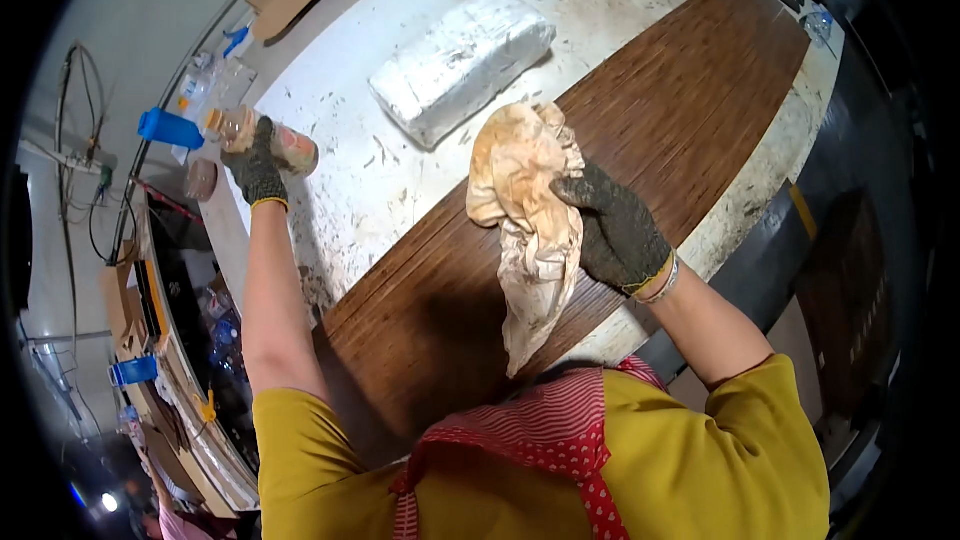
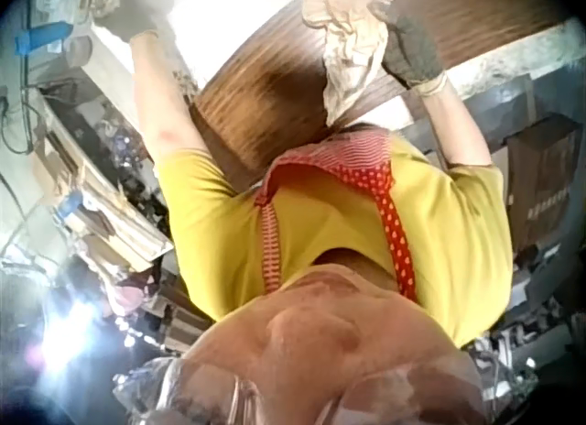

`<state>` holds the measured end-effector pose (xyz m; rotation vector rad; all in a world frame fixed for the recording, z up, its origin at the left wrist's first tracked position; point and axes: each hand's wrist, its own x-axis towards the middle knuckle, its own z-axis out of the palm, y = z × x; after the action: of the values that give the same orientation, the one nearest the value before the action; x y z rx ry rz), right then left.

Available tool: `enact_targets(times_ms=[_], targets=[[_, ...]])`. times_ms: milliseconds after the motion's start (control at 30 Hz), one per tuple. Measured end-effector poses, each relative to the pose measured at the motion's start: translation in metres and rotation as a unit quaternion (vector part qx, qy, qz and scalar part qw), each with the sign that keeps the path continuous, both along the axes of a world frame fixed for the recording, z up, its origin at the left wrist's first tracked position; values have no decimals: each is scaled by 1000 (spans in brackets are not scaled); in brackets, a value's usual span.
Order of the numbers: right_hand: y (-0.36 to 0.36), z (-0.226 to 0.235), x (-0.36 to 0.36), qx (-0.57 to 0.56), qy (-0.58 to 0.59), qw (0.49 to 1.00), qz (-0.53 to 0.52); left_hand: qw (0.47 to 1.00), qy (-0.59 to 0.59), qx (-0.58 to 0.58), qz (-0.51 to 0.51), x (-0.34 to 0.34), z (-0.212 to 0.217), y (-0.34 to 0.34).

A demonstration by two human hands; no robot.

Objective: The person applies liquid from a small container onto a wooden panel using a stick applicator, pours liquid from a bottle onto a cloth, and rubs the surfaces of the wooden panel with the cloth.

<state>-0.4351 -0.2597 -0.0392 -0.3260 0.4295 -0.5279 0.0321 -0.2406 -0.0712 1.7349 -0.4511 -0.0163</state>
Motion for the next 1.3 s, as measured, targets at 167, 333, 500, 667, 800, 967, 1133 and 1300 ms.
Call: enact_targets(times_ms=[167, 333, 500, 667, 800, 967, 1133, 1300], targets=[[3, 14, 14, -34, 22, 999, -13, 888, -357, 118, -265, -102, 65, 40], [16, 22, 19, -111, -62, 991, 34, 643, -628, 271, -345, -201, 114, 62], [26, 26, 3, -399, 36, 916, 6, 602, -635, 284, -392, -234, 141, 74], [26, 23, -17, -123, -45, 991, 3, 559, -664, 283, -408, -254, 151, 89], [27, 22, -24, -141, -37, 989, 26, 565, -645, 361, -367, -256, 156, 91], [33, 23, -23, -114, -61, 991, 17, 558, -663, 349, -357, -257, 152, 102], [30, 22, -15, -96, -155, 982, 49, 630, -574, 350, -388, -258, 132, 102], [12, 16, -11, -13, -195, 977, 82, 789, -370, 326, -367, -207, 93, 80]])
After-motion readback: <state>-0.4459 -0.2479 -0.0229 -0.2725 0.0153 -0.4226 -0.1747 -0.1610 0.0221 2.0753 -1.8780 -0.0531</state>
